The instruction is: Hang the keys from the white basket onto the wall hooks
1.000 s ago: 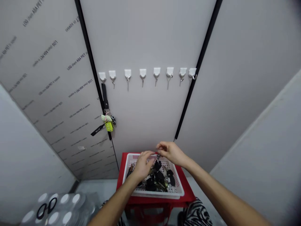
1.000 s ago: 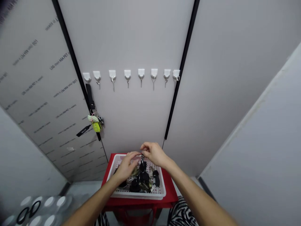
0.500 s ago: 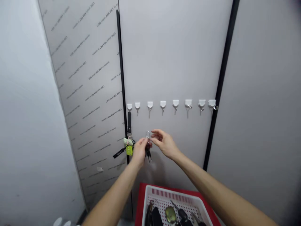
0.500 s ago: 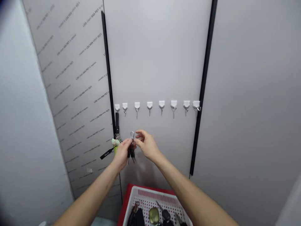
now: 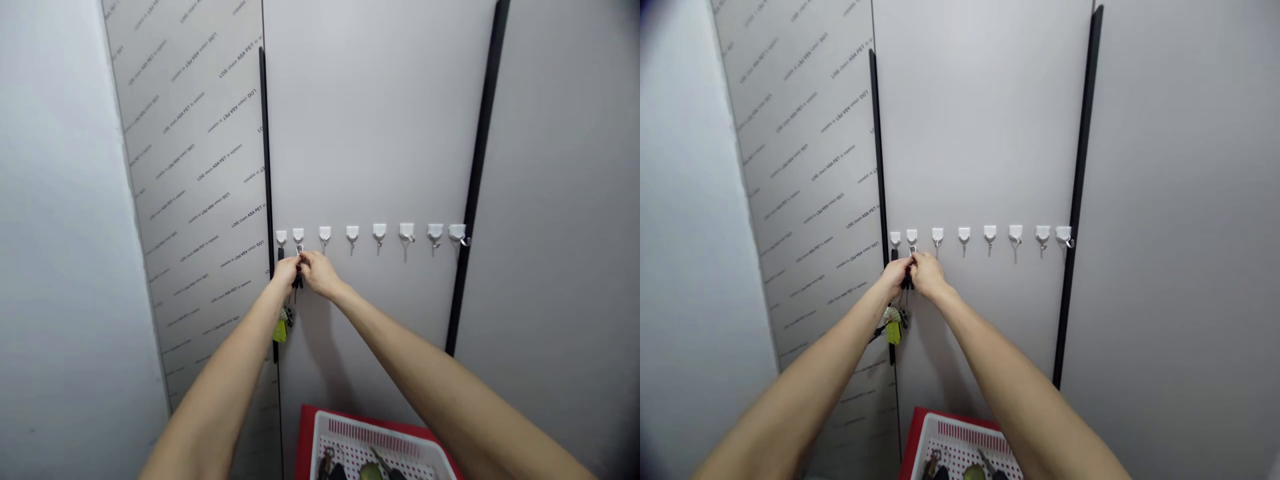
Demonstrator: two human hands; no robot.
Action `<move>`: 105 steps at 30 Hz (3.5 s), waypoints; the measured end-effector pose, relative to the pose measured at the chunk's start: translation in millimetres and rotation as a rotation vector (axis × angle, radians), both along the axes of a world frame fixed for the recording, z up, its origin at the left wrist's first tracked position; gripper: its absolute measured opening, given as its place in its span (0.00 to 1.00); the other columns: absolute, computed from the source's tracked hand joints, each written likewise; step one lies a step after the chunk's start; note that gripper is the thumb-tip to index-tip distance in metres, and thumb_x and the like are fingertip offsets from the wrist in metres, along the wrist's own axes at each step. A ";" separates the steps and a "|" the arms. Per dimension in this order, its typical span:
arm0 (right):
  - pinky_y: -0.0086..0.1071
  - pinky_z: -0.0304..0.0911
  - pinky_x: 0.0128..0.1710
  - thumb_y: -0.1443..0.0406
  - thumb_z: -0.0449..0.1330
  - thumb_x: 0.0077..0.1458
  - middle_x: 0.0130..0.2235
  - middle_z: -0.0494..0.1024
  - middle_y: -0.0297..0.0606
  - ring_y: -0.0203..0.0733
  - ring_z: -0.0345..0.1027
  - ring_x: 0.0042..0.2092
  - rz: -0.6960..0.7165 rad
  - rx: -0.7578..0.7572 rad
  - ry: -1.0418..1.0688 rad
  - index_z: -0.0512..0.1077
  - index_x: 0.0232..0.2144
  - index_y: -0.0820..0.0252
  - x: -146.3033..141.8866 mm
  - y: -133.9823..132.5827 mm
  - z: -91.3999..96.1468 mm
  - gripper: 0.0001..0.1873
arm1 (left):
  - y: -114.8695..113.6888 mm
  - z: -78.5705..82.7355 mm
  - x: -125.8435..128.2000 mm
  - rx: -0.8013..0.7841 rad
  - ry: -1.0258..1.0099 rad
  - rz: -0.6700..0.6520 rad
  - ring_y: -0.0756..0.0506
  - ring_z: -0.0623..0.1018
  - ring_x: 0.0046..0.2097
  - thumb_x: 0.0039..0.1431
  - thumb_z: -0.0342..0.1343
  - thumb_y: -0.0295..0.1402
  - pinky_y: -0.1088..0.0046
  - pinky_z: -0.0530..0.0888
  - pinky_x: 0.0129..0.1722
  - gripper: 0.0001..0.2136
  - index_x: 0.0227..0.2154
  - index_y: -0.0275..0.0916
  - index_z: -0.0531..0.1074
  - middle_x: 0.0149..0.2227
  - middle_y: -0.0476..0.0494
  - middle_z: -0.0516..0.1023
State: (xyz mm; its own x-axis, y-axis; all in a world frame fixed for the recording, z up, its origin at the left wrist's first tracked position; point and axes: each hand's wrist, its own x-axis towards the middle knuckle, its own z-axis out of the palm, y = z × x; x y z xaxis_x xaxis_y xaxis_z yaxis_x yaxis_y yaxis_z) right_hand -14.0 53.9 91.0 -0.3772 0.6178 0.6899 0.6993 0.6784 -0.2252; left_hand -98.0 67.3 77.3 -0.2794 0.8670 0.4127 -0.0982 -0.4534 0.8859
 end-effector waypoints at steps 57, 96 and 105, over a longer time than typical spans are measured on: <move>0.32 0.55 0.37 0.66 0.52 0.38 0.36 0.69 0.39 0.39 0.61 0.36 0.095 -0.781 0.151 0.59 0.42 0.62 141.2 -121.4 -240.6 0.24 | -115.8 -186.9 87.7 -0.471 0.096 -0.414 0.57 0.62 0.19 0.34 0.53 0.30 0.82 0.59 0.20 0.10 0.24 0.35 0.63 0.18 0.54 0.63; 0.25 0.58 0.21 0.66 0.57 0.32 0.16 0.66 0.27 0.29 0.61 0.19 0.171 -1.155 0.802 0.60 0.23 0.64 135.0 -105.6 -178.7 0.12 | -122.6 -190.1 83.3 -0.358 0.417 -0.453 0.53 0.67 0.27 0.43 0.46 0.30 0.79 0.64 0.26 0.10 0.30 0.33 0.65 0.28 0.46 0.70; 0.26 0.58 0.22 0.63 0.56 0.33 0.16 0.68 0.29 0.29 0.61 0.18 0.166 -1.022 0.958 0.60 0.26 0.64 129.1 -102.7 -157.4 0.14 | -118.6 -183.9 77.2 -0.463 0.185 -0.457 0.56 0.64 0.20 0.37 0.51 0.31 0.81 0.61 0.21 0.09 0.25 0.33 0.64 0.19 0.51 0.67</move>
